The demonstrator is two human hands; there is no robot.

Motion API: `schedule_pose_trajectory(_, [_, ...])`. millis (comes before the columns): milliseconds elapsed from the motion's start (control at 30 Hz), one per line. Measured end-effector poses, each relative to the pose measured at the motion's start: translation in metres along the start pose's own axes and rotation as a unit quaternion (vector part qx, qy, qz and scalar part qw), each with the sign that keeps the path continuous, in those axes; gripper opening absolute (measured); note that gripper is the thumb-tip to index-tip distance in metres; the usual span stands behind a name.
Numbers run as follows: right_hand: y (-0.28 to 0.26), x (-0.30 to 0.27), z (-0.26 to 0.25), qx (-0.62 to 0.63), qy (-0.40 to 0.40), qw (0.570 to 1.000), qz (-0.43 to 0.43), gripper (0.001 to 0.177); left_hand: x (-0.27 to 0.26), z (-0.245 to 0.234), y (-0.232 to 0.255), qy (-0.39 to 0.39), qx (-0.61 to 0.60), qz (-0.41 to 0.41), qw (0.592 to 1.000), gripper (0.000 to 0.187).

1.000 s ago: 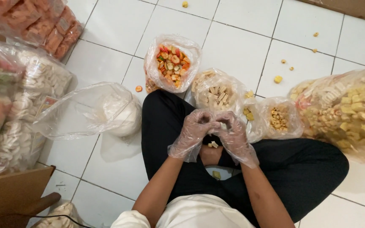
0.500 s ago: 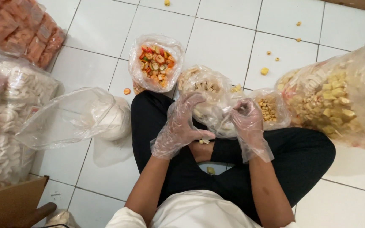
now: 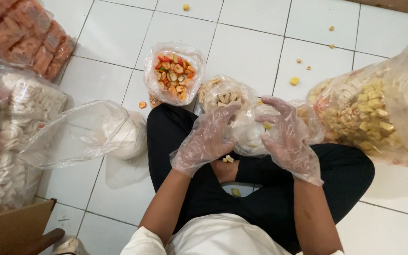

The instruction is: The person sits on the floor and packs small, colorful snack pieces into a clear plastic bag using gloved hands. They repeatedly scoop snacks from a larger bag and transfer them into the smaller bag, then adjust and compress the contents.

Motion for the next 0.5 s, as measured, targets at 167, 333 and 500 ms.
schedule_pose_trajectory(167, [-0.004, 0.01, -0.007, -0.125, -0.073, 0.978, -0.147, 0.056, 0.011, -0.024, 0.014, -0.01, -0.142, -0.031, 0.989, 0.069])
schedule_pose_trajectory(333, [0.018, 0.013, -0.003, -0.196, -0.054, 0.964, -0.17, 0.052, -0.01, -0.007, -0.005, -0.027, -0.204, -0.039, 0.978, 0.064])
schedule_pose_trajectory(500, [0.035, 0.014, -0.005, -0.361, -0.148, 0.918, -0.075, 0.035, -0.008, -0.015, 0.003, -0.034, -0.215, -0.038, 0.975, 0.07])
Point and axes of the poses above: each hand's wrist, its own x-axis towards the middle knuckle, its own z-axis out of the palm, y = z × x, the point moved 2 cm from there along x, towards the middle knuckle, and after that the axes turned 12 degrees about z, right-handed, at the moved point
